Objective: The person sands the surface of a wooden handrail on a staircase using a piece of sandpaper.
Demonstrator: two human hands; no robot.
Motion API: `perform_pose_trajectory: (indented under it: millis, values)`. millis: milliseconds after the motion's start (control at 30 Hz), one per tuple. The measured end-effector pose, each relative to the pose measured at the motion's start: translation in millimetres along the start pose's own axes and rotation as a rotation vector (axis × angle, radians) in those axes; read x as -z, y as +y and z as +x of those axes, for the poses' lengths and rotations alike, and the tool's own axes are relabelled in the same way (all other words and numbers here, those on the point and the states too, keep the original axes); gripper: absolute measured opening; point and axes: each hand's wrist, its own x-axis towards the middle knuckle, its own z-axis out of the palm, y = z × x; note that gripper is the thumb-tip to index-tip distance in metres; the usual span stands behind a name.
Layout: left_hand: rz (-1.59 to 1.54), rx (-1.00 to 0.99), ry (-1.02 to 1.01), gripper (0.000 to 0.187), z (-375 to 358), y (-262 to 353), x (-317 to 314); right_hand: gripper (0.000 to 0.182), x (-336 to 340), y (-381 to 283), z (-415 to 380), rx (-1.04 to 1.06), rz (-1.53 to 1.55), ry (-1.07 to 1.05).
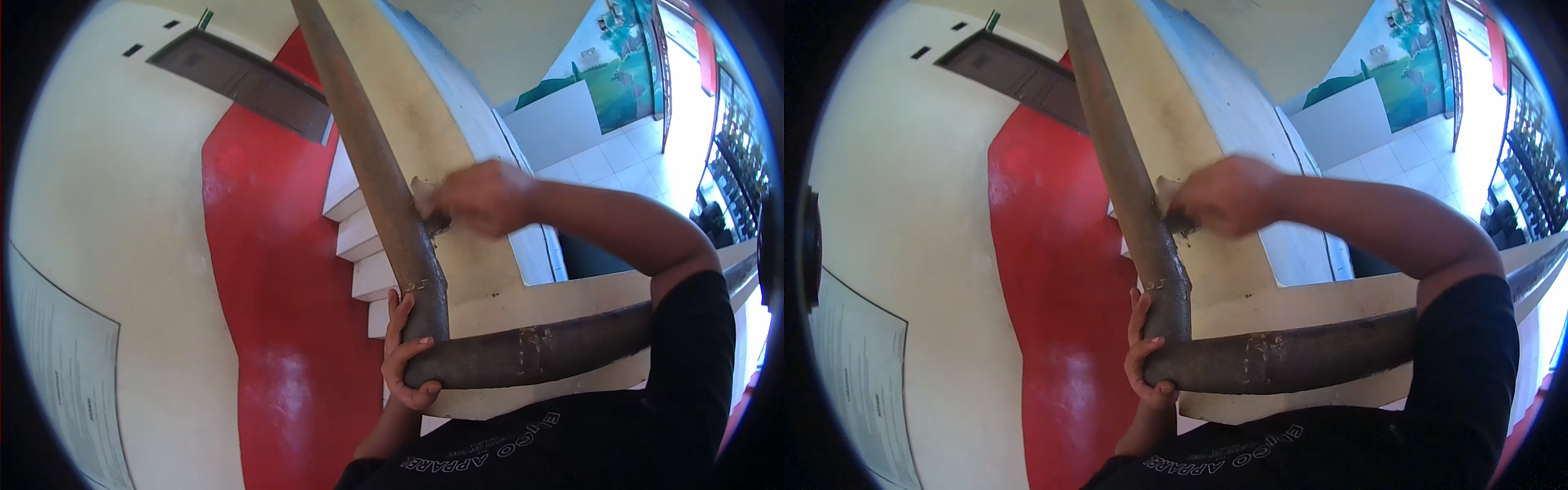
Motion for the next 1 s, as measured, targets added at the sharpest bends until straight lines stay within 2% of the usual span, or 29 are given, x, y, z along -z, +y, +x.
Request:
perform_pose_trajectory:
  millis: [67,133,200,300,500,633,733,800,833,867,1000]
  values:
    - [-0.001,0.011,0.007,0.052,-4,4,-1,0.023,1,46,0,-0.013,0.086,0.587]
    - [-0.011,0.012,0.004,0.052,0,5,-2,0.021,33,65,0,-0.345,0.107,0.841]
    - [-0.015,0.018,0.006,0.051,-1,4,-2,0.024,53,77,-1,-0.318,0.105,1.005]
    - [-0.031,0.034,0.006,0.051,-3,4,-2,0.026,67,78,-12,-0.254,0.01,1.011]
    - [-0.024,0.088,-0.006,0.054,-5,9,2,0.028,67,69,-12,-0.142,-0.046,0.886]
    - [-0.018,0.092,-0.001,0.055,-5,9,0,0.02,62,57,-5,0.006,-0.048,0.931]
    - [0.001,0.083,-0.018,0.055,-2,10,1,0.02,56,55,-3,0.014,-0.001,0.891]
    - [0.008,0.064,-0.028,0.054,2,10,2,0.021,47,43,-2,-0.012,0.022,0.837]
    - [0.011,0.056,-0.034,0.054,3,10,1,0.023,41,34,2,0.079,-0.037,0.815]
    - [0.005,0.06,-0.025,0.054,2,10,1,0.025,35,20,2,0.064,0.015,0.713]
    - [-0.014,0.059,-0.004,0.053,-1,7,-1,0.026,-2,-10,15,-0.044,0.193,0.536]
